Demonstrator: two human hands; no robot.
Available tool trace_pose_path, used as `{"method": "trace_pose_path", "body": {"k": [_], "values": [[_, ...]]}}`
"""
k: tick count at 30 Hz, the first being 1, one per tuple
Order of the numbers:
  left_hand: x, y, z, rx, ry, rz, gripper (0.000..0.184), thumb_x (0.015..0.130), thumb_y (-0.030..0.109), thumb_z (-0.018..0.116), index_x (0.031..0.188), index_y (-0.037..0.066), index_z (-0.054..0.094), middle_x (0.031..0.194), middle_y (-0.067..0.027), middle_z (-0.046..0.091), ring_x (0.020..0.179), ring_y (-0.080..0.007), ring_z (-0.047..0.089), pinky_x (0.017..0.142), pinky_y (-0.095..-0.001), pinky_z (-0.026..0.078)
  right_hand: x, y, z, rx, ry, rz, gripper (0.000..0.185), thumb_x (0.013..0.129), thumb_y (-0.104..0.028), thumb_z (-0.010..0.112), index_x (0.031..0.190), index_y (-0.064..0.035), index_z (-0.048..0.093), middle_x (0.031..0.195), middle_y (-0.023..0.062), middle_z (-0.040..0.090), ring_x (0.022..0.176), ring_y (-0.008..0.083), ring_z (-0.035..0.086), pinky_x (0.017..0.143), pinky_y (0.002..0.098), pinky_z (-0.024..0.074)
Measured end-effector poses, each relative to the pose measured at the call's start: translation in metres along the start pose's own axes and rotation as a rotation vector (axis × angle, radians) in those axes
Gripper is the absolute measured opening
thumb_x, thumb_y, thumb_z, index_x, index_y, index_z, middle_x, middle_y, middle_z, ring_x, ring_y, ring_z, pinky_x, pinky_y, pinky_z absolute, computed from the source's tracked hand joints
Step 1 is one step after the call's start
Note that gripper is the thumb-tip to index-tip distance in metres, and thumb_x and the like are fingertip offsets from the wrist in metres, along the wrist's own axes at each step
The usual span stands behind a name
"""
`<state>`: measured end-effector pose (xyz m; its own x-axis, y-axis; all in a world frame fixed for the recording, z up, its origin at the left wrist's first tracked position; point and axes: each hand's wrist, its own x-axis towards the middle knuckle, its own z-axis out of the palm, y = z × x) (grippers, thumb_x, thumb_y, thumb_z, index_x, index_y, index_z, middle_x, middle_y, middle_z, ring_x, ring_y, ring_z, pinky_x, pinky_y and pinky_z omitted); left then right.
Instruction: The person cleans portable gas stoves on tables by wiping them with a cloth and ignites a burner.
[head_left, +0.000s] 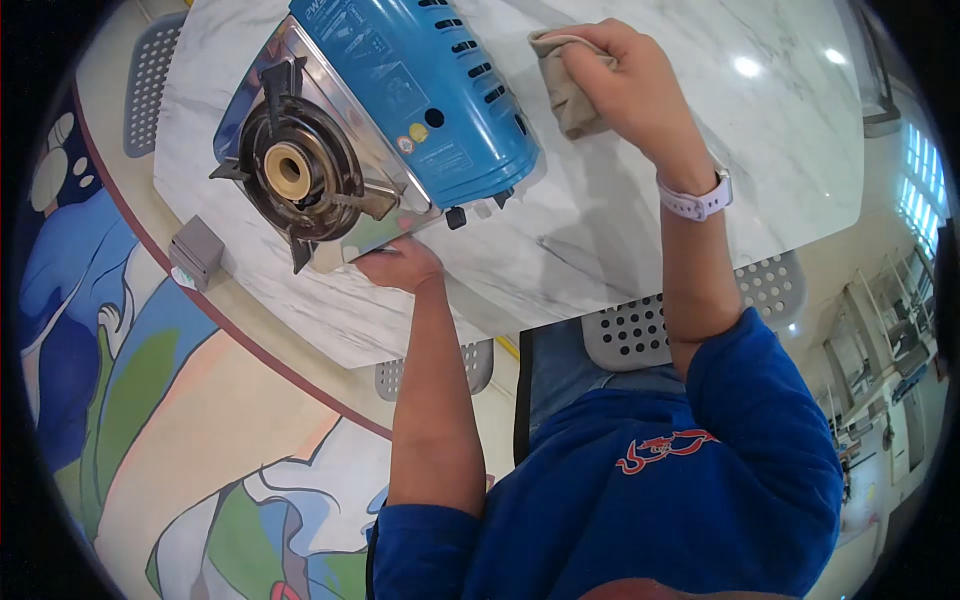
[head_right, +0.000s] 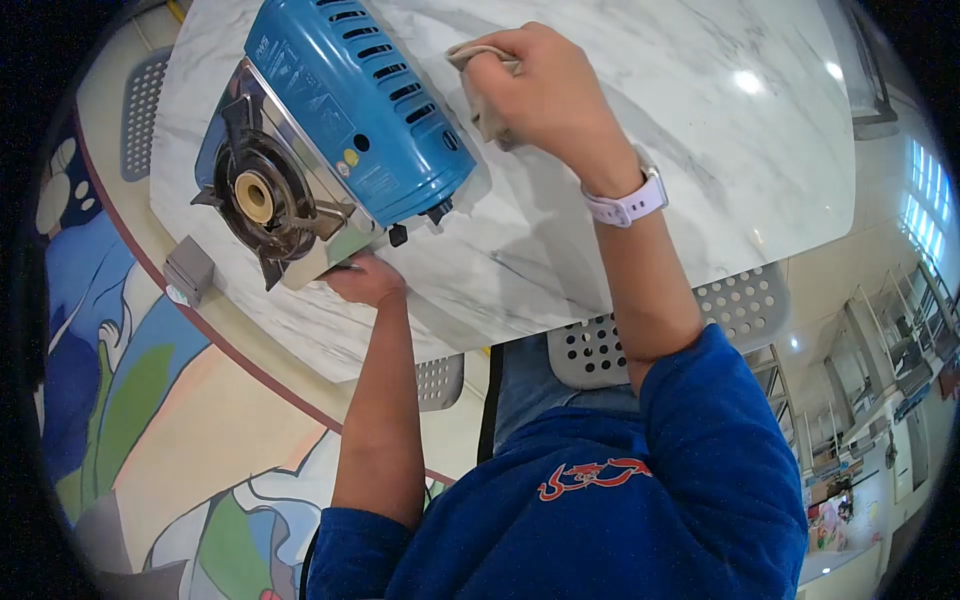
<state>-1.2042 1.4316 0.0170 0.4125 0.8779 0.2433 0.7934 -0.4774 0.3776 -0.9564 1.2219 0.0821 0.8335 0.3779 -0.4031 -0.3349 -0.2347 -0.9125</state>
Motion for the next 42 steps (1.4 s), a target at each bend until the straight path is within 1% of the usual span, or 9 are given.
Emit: {"method": "trace_pose_path", "body": {"k": [3, 6, 12, 18, 24, 33, 36, 39, 42], "values": [[0.001, -0.001, -0.001, 0.061, -0.032, 0.013, 0.066, 0.083, 0.027, 0.056, 0.135, -0.006, 0.029, 0.120, -0.0299, 0.051, 0.107, -0.0456, 0.052, 0.088, -0.0505, 0.042, -0.003, 0.000, 0.009, -0.090, 0.002, -0.040, 0.027, 0.079, -0.018, 0.054, 0.096, -0.0036, 0.070, 0.081, 0.0137, 0.058, 0.069, 0.0260, 0.062, 0.065, 0.0368, 0.0511], [0.001, -0.007, 0.000, 0.017, -0.039, 0.024, 0.068, 0.083, 0.026, 0.056, 0.136, -0.007, 0.027, 0.120, -0.0298, 0.051, 0.107, -0.0454, 0.052, 0.088, -0.0502, 0.042, -0.012, 0.005, 0.033, -0.339, 0.025, -0.351, 0.022, 0.079, -0.016, 0.057, 0.092, -0.0047, 0.070, 0.079, 0.0131, 0.057, 0.069, 0.0264, 0.061, 0.064, 0.0372, 0.0502], [0.001, -0.007, 0.001, 0.046, -0.015, 0.041, 0.067, 0.083, 0.023, 0.054, 0.136, -0.009, 0.027, 0.120, -0.0304, 0.051, 0.106, -0.0457, 0.052, 0.088, -0.0490, 0.043, -0.009, 0.007, 0.040, -0.641, 0.155, -0.523, 0.017, 0.077, -0.016, 0.060, 0.086, -0.0074, 0.071, 0.078, 0.0116, 0.058, 0.069, 0.0262, 0.059, 0.063, 0.0364, 0.0481], [0.001, -0.008, 0.000, 0.028, -0.050, 0.051, 0.069, 0.082, 0.024, 0.053, 0.136, -0.011, 0.025, 0.115, -0.0310, 0.052, 0.103, -0.0468, 0.053, 0.086, -0.0497, 0.043, -0.006, 0.015, 0.039, -0.656, 0.090, -0.428, 0.017, 0.074, -0.015, 0.061, 0.085, -0.0062, 0.070, 0.078, 0.0125, 0.057, 0.072, 0.0265, 0.060, 0.063, 0.0372, 0.0481], [0.001, -0.005, 0.000, 0.033, -0.042, 0.024, 0.071, 0.081, 0.023, 0.052, 0.137, -0.010, 0.024, 0.115, -0.0306, 0.052, 0.102, -0.0472, 0.053, 0.086, -0.0515, 0.042, -0.019, 0.000, 0.043, -0.610, 0.156, -0.493, 0.016, 0.074, -0.014, 0.060, 0.084, -0.0062, 0.070, 0.077, 0.0128, 0.057, 0.068, 0.0270, 0.059, 0.062, 0.0379, 0.0475], [0.003, -0.007, -0.002, 0.059, -0.061, 0.040, 0.068, 0.081, 0.024, 0.054, 0.135, -0.008, 0.028, 0.116, -0.0310, 0.052, 0.104, -0.0472, 0.052, 0.087, -0.0513, 0.042, -0.005, 0.013, 0.039, -0.627, 0.106, -0.436, 0.016, 0.074, -0.014, 0.060, 0.084, -0.0052, 0.070, 0.075, 0.0131, 0.057, 0.068, 0.0280, 0.059, 0.063, 0.0388, 0.0481], [0.002, -0.008, 0.000, 0.037, -0.025, 0.054, 0.068, 0.081, 0.025, 0.054, 0.135, -0.007, 0.029, 0.116, -0.0303, 0.052, 0.105, -0.0466, 0.052, 0.087, -0.0510, 0.042, -0.014, 0.003, 0.040, -0.565, 0.137, -0.508, 0.016, 0.074, -0.014, 0.061, 0.084, -0.0054, 0.070, 0.074, 0.0131, 0.057, 0.068, 0.0282, 0.059, 0.062, 0.0387, 0.0480], [0.001, -0.010, 0.001, 0.047, -0.016, 0.028, 0.068, 0.081, 0.025, 0.054, 0.135, -0.007, 0.030, 0.116, -0.0301, 0.052, 0.104, -0.0462, 0.052, 0.087, -0.0508, 0.042, -0.016, -0.005, 0.040, -0.590, 0.119, -0.498, 0.016, 0.079, -0.009, 0.058, 0.090, -0.0042, 0.069, 0.079, 0.0142, 0.056, 0.064, 0.0289, 0.058, 0.060, 0.0366, 0.0464], [0.001, -0.007, 0.001, 0.030, -0.003, 0.028, 0.066, 0.081, 0.025, 0.054, 0.134, -0.007, 0.031, 0.115, -0.0301, 0.053, 0.103, -0.0463, 0.053, 0.086, -0.0512, 0.042, -0.005, 0.006, 0.041, -0.569, 0.140, -0.472, 0.015, 0.074, -0.014, 0.061, 0.081, -0.0055, 0.071, 0.073, 0.0128, 0.057, 0.066, 0.0279, 0.058, 0.062, 0.0388, 0.0478]]}}
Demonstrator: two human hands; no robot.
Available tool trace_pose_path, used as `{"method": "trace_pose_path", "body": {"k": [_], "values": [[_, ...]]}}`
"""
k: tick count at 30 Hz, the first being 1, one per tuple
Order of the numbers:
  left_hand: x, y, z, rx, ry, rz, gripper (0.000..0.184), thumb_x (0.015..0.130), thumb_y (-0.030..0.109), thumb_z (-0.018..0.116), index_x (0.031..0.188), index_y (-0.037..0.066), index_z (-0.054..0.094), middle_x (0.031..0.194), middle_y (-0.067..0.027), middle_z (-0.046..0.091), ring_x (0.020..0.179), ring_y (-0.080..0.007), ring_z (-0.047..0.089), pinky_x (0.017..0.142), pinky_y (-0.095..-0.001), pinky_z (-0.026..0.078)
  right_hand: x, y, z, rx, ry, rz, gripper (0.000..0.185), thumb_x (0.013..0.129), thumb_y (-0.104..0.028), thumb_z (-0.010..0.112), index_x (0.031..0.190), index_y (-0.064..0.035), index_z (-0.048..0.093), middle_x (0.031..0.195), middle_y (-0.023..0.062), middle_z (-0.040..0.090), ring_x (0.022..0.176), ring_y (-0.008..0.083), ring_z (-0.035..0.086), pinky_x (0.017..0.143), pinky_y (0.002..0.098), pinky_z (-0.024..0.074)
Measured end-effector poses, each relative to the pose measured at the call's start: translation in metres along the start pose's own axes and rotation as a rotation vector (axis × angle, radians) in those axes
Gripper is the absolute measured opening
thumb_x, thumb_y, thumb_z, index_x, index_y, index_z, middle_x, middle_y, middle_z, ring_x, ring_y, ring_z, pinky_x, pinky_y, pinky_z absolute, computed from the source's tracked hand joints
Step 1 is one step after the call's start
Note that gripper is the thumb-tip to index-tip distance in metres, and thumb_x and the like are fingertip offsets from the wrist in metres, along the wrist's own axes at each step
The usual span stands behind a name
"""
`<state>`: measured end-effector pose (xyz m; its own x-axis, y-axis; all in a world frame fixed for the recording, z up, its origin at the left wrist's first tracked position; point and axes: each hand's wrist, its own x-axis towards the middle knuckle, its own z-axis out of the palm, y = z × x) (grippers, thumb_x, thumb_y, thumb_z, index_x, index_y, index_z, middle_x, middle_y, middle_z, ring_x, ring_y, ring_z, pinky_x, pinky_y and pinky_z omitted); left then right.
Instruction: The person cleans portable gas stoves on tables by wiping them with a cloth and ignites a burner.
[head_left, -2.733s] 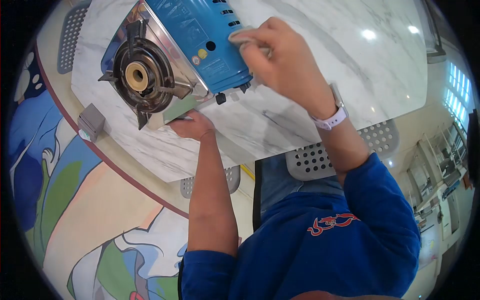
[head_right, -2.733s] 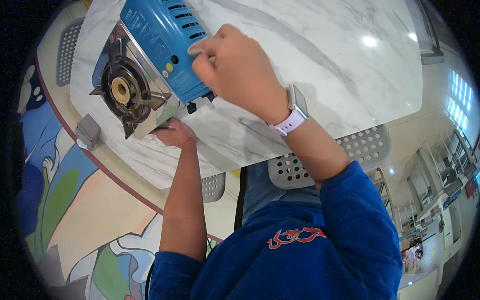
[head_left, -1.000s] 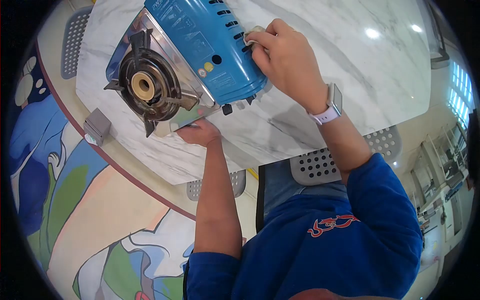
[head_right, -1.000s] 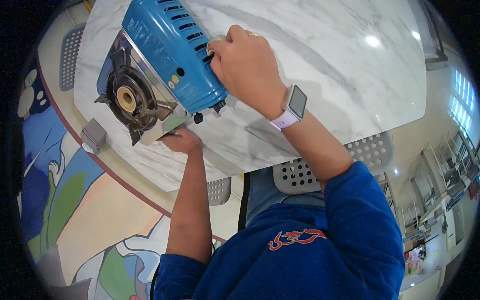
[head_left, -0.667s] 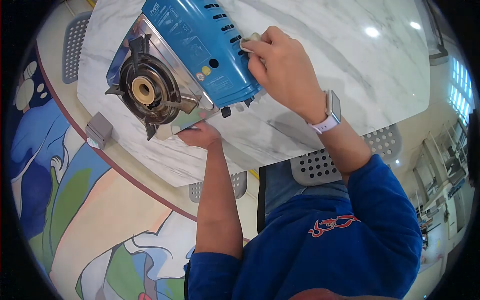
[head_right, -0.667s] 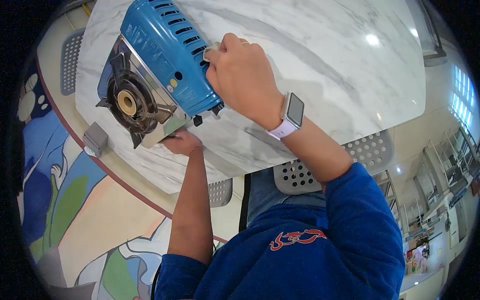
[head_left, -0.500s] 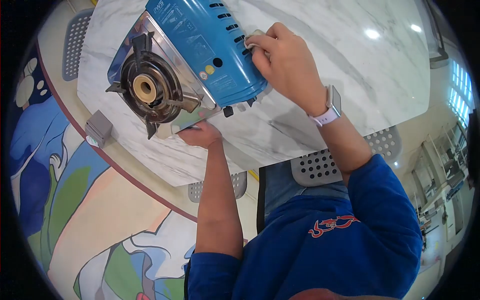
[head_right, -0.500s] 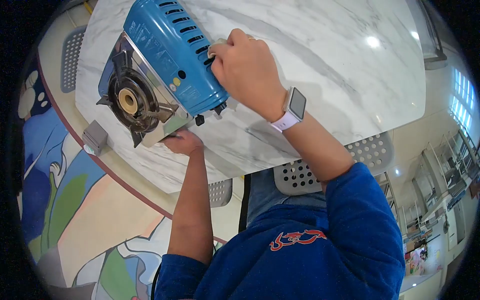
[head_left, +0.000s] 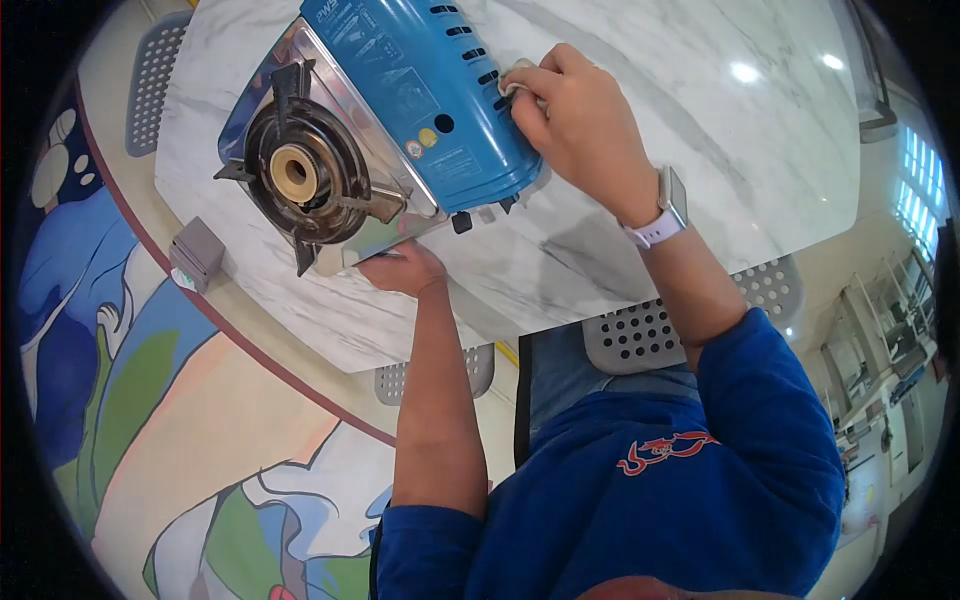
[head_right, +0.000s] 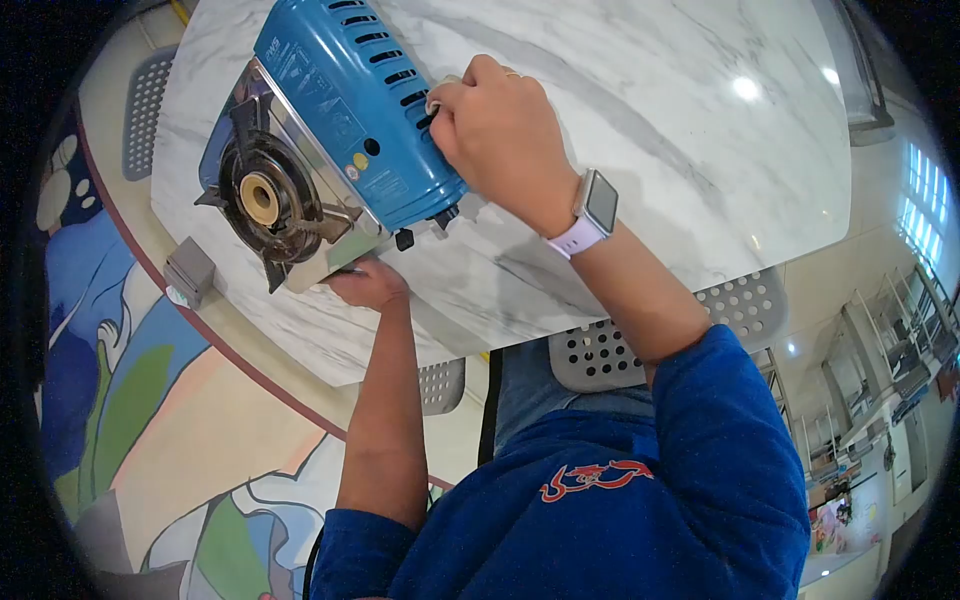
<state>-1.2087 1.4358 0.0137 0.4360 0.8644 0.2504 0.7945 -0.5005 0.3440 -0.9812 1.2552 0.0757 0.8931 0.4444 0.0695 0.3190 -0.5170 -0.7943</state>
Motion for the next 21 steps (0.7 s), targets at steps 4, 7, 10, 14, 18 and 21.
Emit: {"method": "trace_pose_path", "body": {"k": [4, 7, 10, 14, 18, 21], "values": [[0.001, 0.003, -0.003, 0.018, -0.033, 0.000, 0.061, 0.081, 0.024, 0.054, 0.131, -0.006, 0.034, 0.113, -0.0299, 0.054, 0.102, -0.0463, 0.053, 0.085, -0.0511, 0.042, 0.000, 0.013, 0.005, -0.051, -0.058, 0.032, 0.014, 0.074, -0.014, 0.060, 0.080, -0.0051, 0.070, 0.073, 0.0128, 0.057, 0.066, 0.0280, 0.058, 0.062, 0.0389, 0.0478], [0.002, -0.002, -0.001, 0.015, -0.030, 0.033, 0.059, 0.082, 0.024, 0.054, 0.129, -0.006, 0.037, 0.112, -0.0297, 0.054, 0.102, -0.0465, 0.053, 0.085, -0.0511, 0.042, -0.005, 0.007, 0.001, -0.020, -0.045, 0.009, 0.014, 0.075, -0.013, 0.060, 0.080, -0.0049, 0.070, 0.073, 0.0128, 0.057, 0.066, 0.0284, 0.058, 0.062, 0.0391, 0.0477], [0.000, -0.002, -0.001, 0.027, 0.001, 0.032, 0.059, 0.082, 0.026, 0.054, 0.128, -0.007, 0.038, 0.112, -0.0301, 0.054, 0.102, -0.0468, 0.053, 0.085, -0.0512, 0.042, -0.008, -0.005, -0.007, 0.030, 0.000, -0.009, 0.014, 0.075, -0.013, 0.060, 0.080, -0.0049, 0.070, 0.073, 0.0128, 0.057, 0.066, 0.0289, 0.058, 0.062, 0.0392, 0.0476], [0.001, -0.001, -0.001, 0.030, -0.004, 0.018, 0.061, 0.084, 0.031, 0.055, 0.128, -0.007, 0.037, 0.114, -0.0302, 0.053, 0.103, -0.0466, 0.052, 0.085, -0.0511, 0.042, -0.006, -0.005, -0.009, 0.112, -0.040, 0.048, 0.016, 0.076, -0.013, 0.058, 0.082, -0.0042, 0.070, 0.074, 0.0135, 0.057, 0.066, 0.0284, 0.058, 0.063, 0.0368, 0.0482], [0.001, 0.010, -0.004, 0.025, -0.018, -0.031, 0.063, 0.085, 0.034, 0.054, 0.129, -0.007, 0.037, 0.116, -0.0297, 0.052, 0.105, -0.0462, 0.052, 0.087, -0.0511, 0.042, 0.000, 0.012, -0.023, 0.468, -0.117, 0.294, 0.021, 0.084, -0.016, 0.054, 0.091, -0.0024, 0.068, 0.078, 0.0100, 0.061, 0.069, 0.0202, 0.061, 0.066, 0.0297, 0.0487], [0.001, 0.005, 0.000, -0.019, 0.062, -0.023, 0.056, 0.077, 0.036, 0.071, 0.105, -0.006, 0.048, 0.102, -0.0223, 0.057, 0.094, -0.0414, 0.054, 0.081, -0.0469, 0.043, 0.006, 0.022, -0.041, 0.869, -0.073, 0.596, 0.025, 0.089, -0.019, 0.050, 0.099, -0.0008, 0.064, 0.085, 0.0052, 0.063, 0.072, 0.0125, 0.059, 0.068, 0.0254, 0.0478]]}}
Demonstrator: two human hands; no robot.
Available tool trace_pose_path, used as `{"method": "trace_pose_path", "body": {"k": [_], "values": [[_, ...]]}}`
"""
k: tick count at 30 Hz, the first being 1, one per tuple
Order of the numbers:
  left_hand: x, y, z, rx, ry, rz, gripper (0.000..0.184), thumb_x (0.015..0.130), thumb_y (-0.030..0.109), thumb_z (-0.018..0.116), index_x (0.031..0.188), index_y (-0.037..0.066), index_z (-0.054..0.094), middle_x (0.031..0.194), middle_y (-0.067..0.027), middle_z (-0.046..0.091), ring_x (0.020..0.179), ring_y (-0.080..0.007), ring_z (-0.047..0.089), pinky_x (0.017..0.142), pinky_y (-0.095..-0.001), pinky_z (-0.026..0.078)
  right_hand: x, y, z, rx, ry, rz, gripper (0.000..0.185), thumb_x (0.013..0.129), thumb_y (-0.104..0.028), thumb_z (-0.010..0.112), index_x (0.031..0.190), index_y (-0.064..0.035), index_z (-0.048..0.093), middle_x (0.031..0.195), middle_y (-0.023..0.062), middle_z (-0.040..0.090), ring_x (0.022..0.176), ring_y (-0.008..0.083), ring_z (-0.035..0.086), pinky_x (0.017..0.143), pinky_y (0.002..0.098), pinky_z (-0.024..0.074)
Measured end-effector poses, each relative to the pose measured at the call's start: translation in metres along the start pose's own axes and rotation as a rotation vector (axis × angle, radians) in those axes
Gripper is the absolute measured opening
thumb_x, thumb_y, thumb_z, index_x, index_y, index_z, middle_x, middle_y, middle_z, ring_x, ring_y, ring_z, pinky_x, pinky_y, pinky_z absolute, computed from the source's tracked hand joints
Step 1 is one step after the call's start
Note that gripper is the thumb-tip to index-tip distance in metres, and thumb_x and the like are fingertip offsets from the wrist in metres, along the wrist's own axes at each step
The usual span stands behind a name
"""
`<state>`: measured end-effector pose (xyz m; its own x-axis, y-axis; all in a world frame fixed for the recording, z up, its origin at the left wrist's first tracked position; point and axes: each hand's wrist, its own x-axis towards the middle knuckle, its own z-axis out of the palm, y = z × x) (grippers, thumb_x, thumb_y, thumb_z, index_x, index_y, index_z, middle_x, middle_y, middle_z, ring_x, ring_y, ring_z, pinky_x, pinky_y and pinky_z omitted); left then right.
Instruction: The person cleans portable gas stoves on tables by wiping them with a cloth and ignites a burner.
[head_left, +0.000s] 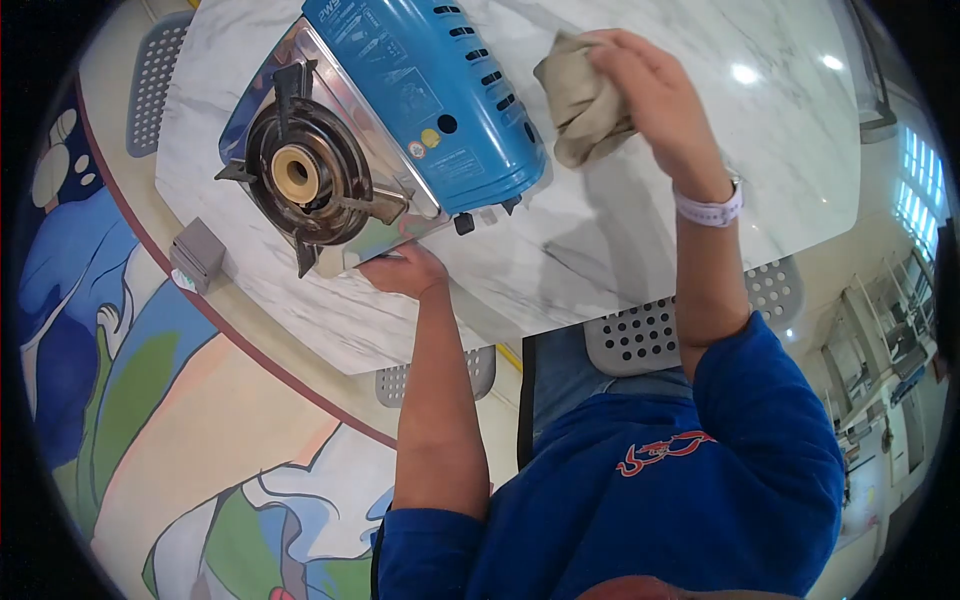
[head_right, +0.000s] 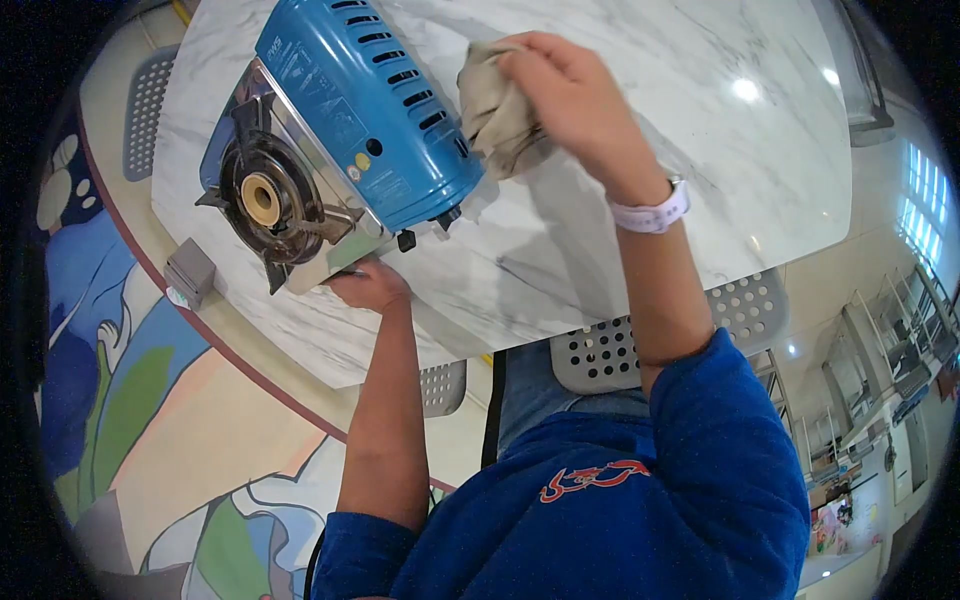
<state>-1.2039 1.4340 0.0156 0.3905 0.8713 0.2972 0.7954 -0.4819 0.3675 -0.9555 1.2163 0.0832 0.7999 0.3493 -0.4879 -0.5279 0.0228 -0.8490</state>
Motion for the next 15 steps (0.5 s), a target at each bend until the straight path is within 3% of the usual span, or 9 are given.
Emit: {"method": "trace_pose_path", "body": {"k": [1, 4, 6, 10, 13, 15], "values": [[-0.001, -0.002, 0.001, -0.028, 0.008, -0.002, 0.055, 0.077, 0.035, 0.071, 0.105, -0.006, 0.049, 0.102, -0.0224, 0.057, 0.095, -0.0413, 0.054, 0.082, -0.0468, 0.043, -0.004, -0.011, -0.004, 0.003, 0.019, 0.029, 0.026, 0.091, -0.021, 0.049, 0.103, -0.0013, 0.062, 0.088, 0.0015, 0.062, 0.076, 0.0096, 0.058, 0.073, 0.0239, 0.0463], [-0.002, -0.006, 0.003, -0.067, -0.007, -0.016, 0.051, 0.079, 0.032, 0.067, 0.109, -0.006, 0.048, 0.105, -0.0238, 0.056, 0.097, -0.0412, 0.054, 0.083, -0.0462, 0.043, 0.002, -0.003, -0.021, 0.150, -0.037, 0.042, 0.027, 0.092, -0.021, 0.048, 0.107, -0.0013, 0.060, 0.092, 0.0027, 0.061, 0.084, 0.0098, 0.057, 0.079, 0.0228, 0.0442], [-0.002, -0.006, 0.000, -0.027, -0.071, -0.037, 0.047, 0.084, 0.025, 0.058, 0.119, -0.005, 0.047, 0.113, -0.0262, 0.055, 0.101, -0.0413, 0.054, 0.086, -0.0455, 0.044, 0.005, 0.002, -0.025, 0.295, -0.107, 0.037, 0.028, 0.094, -0.021, 0.046, 0.111, -0.0011, 0.057, 0.095, 0.0026, 0.061, 0.090, 0.0095, 0.056, 0.082, 0.0228, 0.0431], [-0.002, 0.003, -0.003, 0.033, -0.070, -0.029, 0.048, 0.085, 0.027, 0.057, 0.119, -0.005, 0.046, 0.112, -0.0259, 0.055, 0.101, -0.0417, 0.054, 0.086, -0.0465, 0.043, 0.003, 0.005, -0.021, 0.478, -0.145, 0.031, 0.031, 0.096, -0.021, 0.044, 0.117, 0.0001, 0.053, 0.098, 0.0024, 0.059, 0.094, 0.0089, 0.054, 0.082, 0.0233, 0.0430], [-0.001, 0.001, -0.003, 0.026, -0.063, -0.009, 0.049, 0.085, 0.028, 0.057, 0.120, -0.005, 0.046, 0.112, -0.0261, 0.055, 0.102, -0.0423, 0.054, 0.086, -0.0472, 0.043, 0.002, 0.008, -0.021, 0.483, -0.141, 0.063, 0.032, 0.096, -0.022, 0.043, 0.119, -0.0019, 0.051, 0.098, 0.0018, 0.060, 0.095, 0.0095, 0.054, 0.083, 0.0245, 0.0430], [-0.002, 0.002, -0.004, -0.004, -0.063, 0.006, 0.050, 0.086, 0.029, 0.056, 0.120, -0.005, 0.045, 0.112, -0.0264, 0.055, 0.103, -0.0429, 0.053, 0.087, -0.0475, 0.043, 0.000, 0.009, -0.025, 0.291, -0.111, 0.044, 0.028, 0.096, -0.019, 0.043, 0.117, -0.0028, 0.054, 0.099, 0.0009, 0.060, 0.095, 0.0095, 0.055, 0.083, 0.0255, 0.0432]]}}
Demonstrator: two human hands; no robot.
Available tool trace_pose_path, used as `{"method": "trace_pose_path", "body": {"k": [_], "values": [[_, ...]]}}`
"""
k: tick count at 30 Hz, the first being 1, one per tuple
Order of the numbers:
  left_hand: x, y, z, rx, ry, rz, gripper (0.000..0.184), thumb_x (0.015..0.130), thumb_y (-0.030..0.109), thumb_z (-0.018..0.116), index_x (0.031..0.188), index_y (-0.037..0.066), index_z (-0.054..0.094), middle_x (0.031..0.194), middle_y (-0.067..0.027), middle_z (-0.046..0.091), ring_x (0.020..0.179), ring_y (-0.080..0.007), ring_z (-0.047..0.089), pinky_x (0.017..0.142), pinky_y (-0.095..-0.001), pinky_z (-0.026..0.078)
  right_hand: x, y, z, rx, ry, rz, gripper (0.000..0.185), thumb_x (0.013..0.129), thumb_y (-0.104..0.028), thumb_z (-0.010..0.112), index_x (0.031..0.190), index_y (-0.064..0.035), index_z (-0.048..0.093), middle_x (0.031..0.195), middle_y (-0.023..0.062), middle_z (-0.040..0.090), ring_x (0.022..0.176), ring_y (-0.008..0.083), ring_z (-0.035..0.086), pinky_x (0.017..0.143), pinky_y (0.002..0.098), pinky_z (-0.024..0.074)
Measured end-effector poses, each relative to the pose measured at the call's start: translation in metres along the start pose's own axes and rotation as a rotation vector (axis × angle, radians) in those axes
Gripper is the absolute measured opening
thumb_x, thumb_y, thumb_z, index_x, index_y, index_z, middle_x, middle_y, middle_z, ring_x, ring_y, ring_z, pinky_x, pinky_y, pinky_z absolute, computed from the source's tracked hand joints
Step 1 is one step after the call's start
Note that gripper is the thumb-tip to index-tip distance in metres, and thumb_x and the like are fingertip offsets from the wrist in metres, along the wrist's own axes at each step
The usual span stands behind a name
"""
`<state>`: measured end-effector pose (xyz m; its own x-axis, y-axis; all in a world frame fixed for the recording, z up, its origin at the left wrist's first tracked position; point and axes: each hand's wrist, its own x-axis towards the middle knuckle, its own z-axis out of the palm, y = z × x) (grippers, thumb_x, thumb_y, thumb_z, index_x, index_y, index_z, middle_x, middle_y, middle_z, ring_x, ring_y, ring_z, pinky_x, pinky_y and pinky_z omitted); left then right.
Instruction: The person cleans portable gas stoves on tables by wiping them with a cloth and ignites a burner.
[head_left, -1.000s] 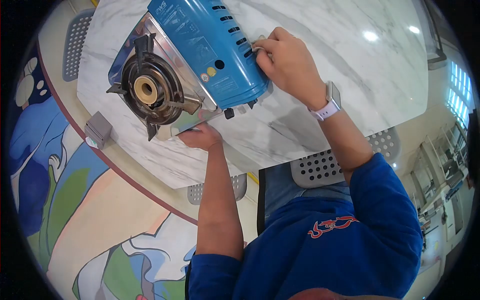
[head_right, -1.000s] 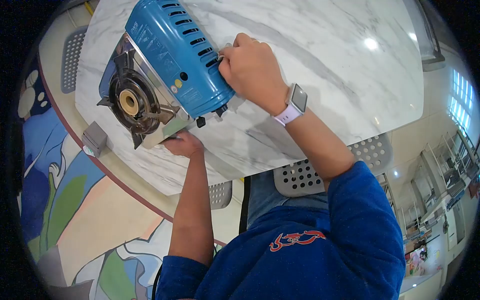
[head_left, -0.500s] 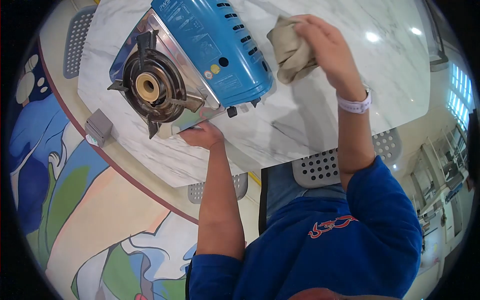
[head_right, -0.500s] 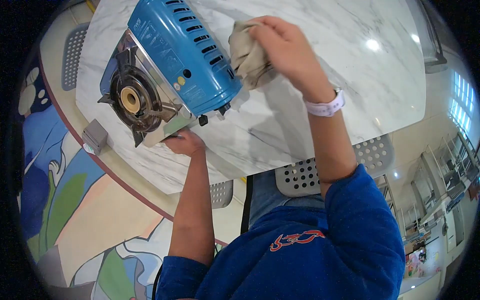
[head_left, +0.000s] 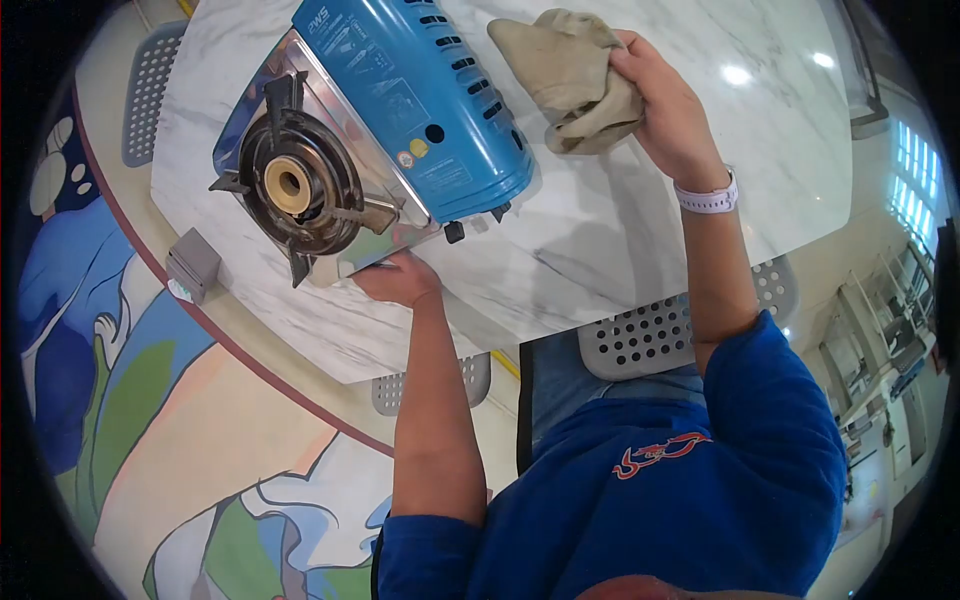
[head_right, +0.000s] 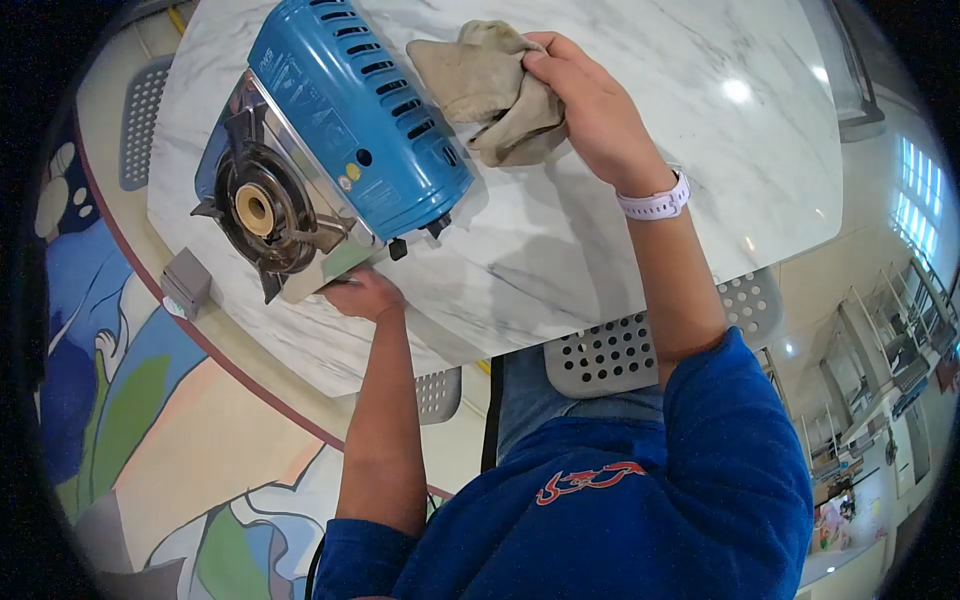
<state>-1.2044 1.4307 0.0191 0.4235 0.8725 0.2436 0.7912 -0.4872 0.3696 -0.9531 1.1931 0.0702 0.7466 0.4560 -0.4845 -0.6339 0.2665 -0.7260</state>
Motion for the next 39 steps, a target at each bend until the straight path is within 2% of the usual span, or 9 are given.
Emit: {"method": "trace_pose_path", "body": {"k": [3, 7, 10, 13, 18, 27, 30, 34, 39], "values": [[-0.001, -0.004, 0.000, 0.049, -0.016, -0.032, 0.050, 0.086, 0.028, 0.056, 0.121, -0.005, 0.044, 0.115, -0.0264, 0.054, 0.105, -0.0427, 0.053, 0.088, -0.0471, 0.043, -0.002, 0.005, -0.005, -0.384, 0.094, -0.096, 0.023, 0.094, -0.013, 0.047, 0.111, -0.0039, 0.058, 0.096, 0.0015, 0.061, 0.092, 0.0113, 0.056, 0.081, 0.0265, 0.0435], [-0.001, -0.002, 0.001, 0.026, -0.005, -0.038, 0.051, 0.085, 0.026, 0.057, 0.123, -0.005, 0.044, 0.116, -0.0263, 0.054, 0.106, -0.0422, 0.053, 0.089, -0.0464, 0.043, 0.010, 0.008, -0.019, -1.075, 0.369, -0.930, 0.018, 0.085, -0.007, 0.056, 0.102, -0.0038, 0.063, 0.089, 0.0051, 0.062, 0.082, 0.0156, 0.057, 0.075, 0.0268, 0.0444], [-0.001, 0.000, 0.001, 0.023, -0.009, -0.048, 0.051, 0.085, 0.024, 0.057, 0.124, -0.006, 0.043, 0.117, -0.0264, 0.054, 0.107, -0.0420, 0.052, 0.090, -0.0461, 0.042, 0.003, 0.004, -0.023, -0.954, 0.558, -0.958, 0.019, 0.080, -0.005, 0.061, 0.099, -0.0043, 0.063, 0.085, 0.0079, 0.062, 0.079, 0.0202, 0.057, 0.074, 0.0294, 0.0453], [-0.002, -0.005, 0.001, 0.057, -0.015, -0.036, 0.052, 0.085, 0.023, 0.056, 0.125, -0.006, 0.042, 0.118, -0.0268, 0.053, 0.108, -0.0424, 0.052, 0.090, -0.0465, 0.042, -0.011, -0.003, -0.013, -0.891, 0.427, -0.785, 0.018, 0.079, -0.004, 0.061, 0.097, -0.0051, 0.064, 0.090, 0.0072, 0.063, 0.084, 0.0209, 0.058, 0.076, 0.0322, 0.0453], [-0.001, -0.015, 0.003, 0.093, -0.027, -0.006, 0.052, 0.085, 0.023, 0.055, 0.126, -0.006, 0.041, 0.118, -0.0273, 0.052, 0.107, -0.0435, 0.051, 0.091, -0.0478, 0.041, -0.001, 0.003, -0.014, -1.239, 0.225, -0.684, 0.034, 0.074, -0.031, 0.073, 0.094, -0.0057, 0.065, 0.089, 0.0071, 0.058, 0.082, 0.0265, 0.053, 0.075, 0.0352, 0.0440], [-0.001, -0.012, 0.004, 0.075, -0.027, -0.097, 0.054, 0.086, 0.028, 0.055, 0.125, -0.006, 0.042, 0.120, -0.0283, 0.050, 0.110, -0.0442, 0.048, 0.092, -0.0496, 0.038, -0.004, -0.011, -0.020, -1.222, 0.215, -0.440, 0.037, 0.072, -0.033, 0.076, 0.086, -0.0007, 0.064, 0.069, 0.0102, 0.056, 0.064, 0.0277, 0.052, 0.061, 0.0353, 0.0447], [-0.001, -0.013, 0.004, 0.066, -0.038, -0.090, 0.054, 0.086, 0.029, 0.054, 0.124, -0.007, 0.042, 0.119, -0.0285, 0.050, 0.111, -0.0436, 0.048, 0.093, -0.0498, 0.037, -0.008, -0.025, -0.013, -1.058, 0.265, -0.645, 0.033, 0.073, -0.028, 0.076, 0.086, 0.0004, 0.064, 0.071, 0.0122, 0.057, 0.065, 0.0260, 0.054, 0.062, 0.0341, 0.0457], [0.000, -0.009, 0.002, 0.062, -0.038, -0.058, 0.053, 0.086, 0.029, 0.054, 0.123, -0.007, 0.042, 0.118, -0.0283, 0.051, 0.110, -0.0433, 0.049, 0.092, -0.0487, 0.039, -0.013, -0.034, -0.008, -0.763, 0.448, -0.828, 0.027, 0.085, -0.020, 0.070, 0.098, 0.0028, 0.064, 0.099, 0.0084, 0.064, 0.084, 0.0135, 0.059, 0.073, 0.0255, 0.0465], [0.000, -0.012, 0.004, 0.050, -0.030, -0.066, 0.051, 0.085, 0.026, 0.055, 0.122, -0.007, 0.043, 0.119, -0.0284, 0.052, 0.108, -0.0436, 0.051, 0.090, -0.0488, 0.041, -0.011, -0.051, 0.004, -0.786, 0.555, -1.078, 0.020, 0.085, -0.019, 0.061, 0.085, 0.0011, 0.062, 0.104, 0.0161, 0.057, 0.098, 0.0239, 0.056, 0.088, 0.0370, 0.0449]]}}
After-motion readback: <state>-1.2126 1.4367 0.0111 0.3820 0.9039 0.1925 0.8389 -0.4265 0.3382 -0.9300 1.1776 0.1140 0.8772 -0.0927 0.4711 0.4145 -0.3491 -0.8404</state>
